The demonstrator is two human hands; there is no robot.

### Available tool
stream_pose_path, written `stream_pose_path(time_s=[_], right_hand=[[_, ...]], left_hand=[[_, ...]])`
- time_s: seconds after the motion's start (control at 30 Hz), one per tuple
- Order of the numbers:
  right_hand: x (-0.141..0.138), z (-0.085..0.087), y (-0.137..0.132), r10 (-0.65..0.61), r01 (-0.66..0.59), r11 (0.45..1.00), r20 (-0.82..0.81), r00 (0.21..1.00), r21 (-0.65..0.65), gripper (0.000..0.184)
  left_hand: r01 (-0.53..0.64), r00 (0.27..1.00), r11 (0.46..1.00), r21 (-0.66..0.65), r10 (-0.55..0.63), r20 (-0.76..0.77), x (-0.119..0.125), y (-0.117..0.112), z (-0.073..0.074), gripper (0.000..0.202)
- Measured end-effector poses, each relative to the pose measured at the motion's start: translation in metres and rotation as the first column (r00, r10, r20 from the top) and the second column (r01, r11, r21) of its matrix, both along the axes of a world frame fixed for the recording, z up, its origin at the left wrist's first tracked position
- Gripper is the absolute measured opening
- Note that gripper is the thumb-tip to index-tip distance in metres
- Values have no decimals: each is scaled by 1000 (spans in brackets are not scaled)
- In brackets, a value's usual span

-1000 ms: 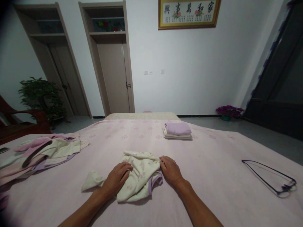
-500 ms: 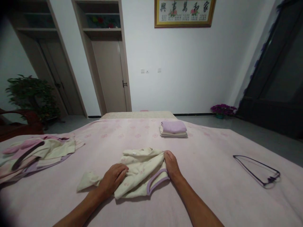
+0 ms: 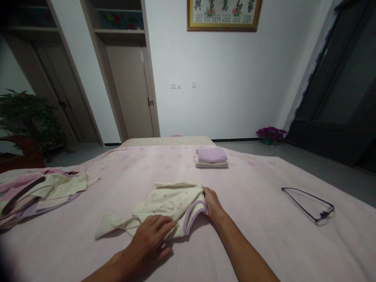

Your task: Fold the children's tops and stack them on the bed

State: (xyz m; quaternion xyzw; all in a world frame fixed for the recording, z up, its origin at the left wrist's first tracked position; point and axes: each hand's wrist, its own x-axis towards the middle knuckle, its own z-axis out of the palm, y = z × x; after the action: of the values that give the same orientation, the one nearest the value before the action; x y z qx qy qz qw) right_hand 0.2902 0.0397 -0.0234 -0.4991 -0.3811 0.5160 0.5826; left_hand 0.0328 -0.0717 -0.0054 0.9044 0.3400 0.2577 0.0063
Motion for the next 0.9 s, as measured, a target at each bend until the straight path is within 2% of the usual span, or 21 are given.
stream_pose_path(time_s=[0.07,0.17,0.23,0.27,0.3,0.37,0.4,0.43,0.47,0.5,0.53,0.57,0.63,0.67,0.7,0.73,0.77,0.9], right_hand=[[-1,6,-1,117,-124,991,-104,988,-57,20],[0,16,-4,312,-354,934,-358,880,-54,29],[2,22,-7,402,-446,895,-458,793,14,36],[4,25,-9,433,-469,882,-477,765,48,39],[4,27,-11,455,-484,872,-487,746,74,42],[4,30,-16,468,-493,866,-492,734,89,50],[3,31,-18,466,-493,866,-491,736,83,54],[1,32,-19,463,-492,867,-489,740,77,58],[-1,34,-21,464,-491,867,-484,742,78,62],[-4,36,-23,473,-493,865,-475,742,91,64],[-7,37,-25,493,-503,857,-461,738,111,64],[-9,39,-26,517,-516,846,-443,732,134,64],[-13,40,-29,552,-532,829,-401,731,172,63],[-14,40,-30,558,-533,827,-374,741,180,63],[-15,39,-31,557,-527,830,-342,757,183,64],[-17,38,-31,546,-514,838,-308,779,185,67],[-18,36,-31,529,-496,848,-269,805,185,69],[-28,34,-33,437,-413,896,-163,885,162,64]], left_hand=[[-123,991,988,-92,118,-59,3,6,-1,46],[-221,975,946,-239,211,-64,-1,25,3,23],[-251,943,886,-390,314,107,-6,40,9,18],[-235,889,847,-477,386,247,-9,47,13,22],[-185,791,806,-562,461,401,-10,53,17,27],[-9,495,741,-672,587,641,-10,59,25,39],[82,351,721,-688,625,697,-9,60,27,45],[157,253,708,-688,645,721,-6,58,29,49],[208,218,699,-684,648,729,-2,53,30,52],[241,250,690,-683,636,730,2,48,30,52],[269,340,675,-687,601,723,6,41,30,51],[302,467,655,-692,531,707,10,34,29,50],[377,719,611,-696,281,636,17,21,30,46],[405,796,602,-688,138,589,19,17,31,43],[421,837,608,-674,28,547,20,15,33,39],[420,854,623,-660,-26,519,21,15,35,38],[399,862,647,-650,-22,507,20,18,37,39],[221,818,768,-602,190,542,10,51,52,42]])
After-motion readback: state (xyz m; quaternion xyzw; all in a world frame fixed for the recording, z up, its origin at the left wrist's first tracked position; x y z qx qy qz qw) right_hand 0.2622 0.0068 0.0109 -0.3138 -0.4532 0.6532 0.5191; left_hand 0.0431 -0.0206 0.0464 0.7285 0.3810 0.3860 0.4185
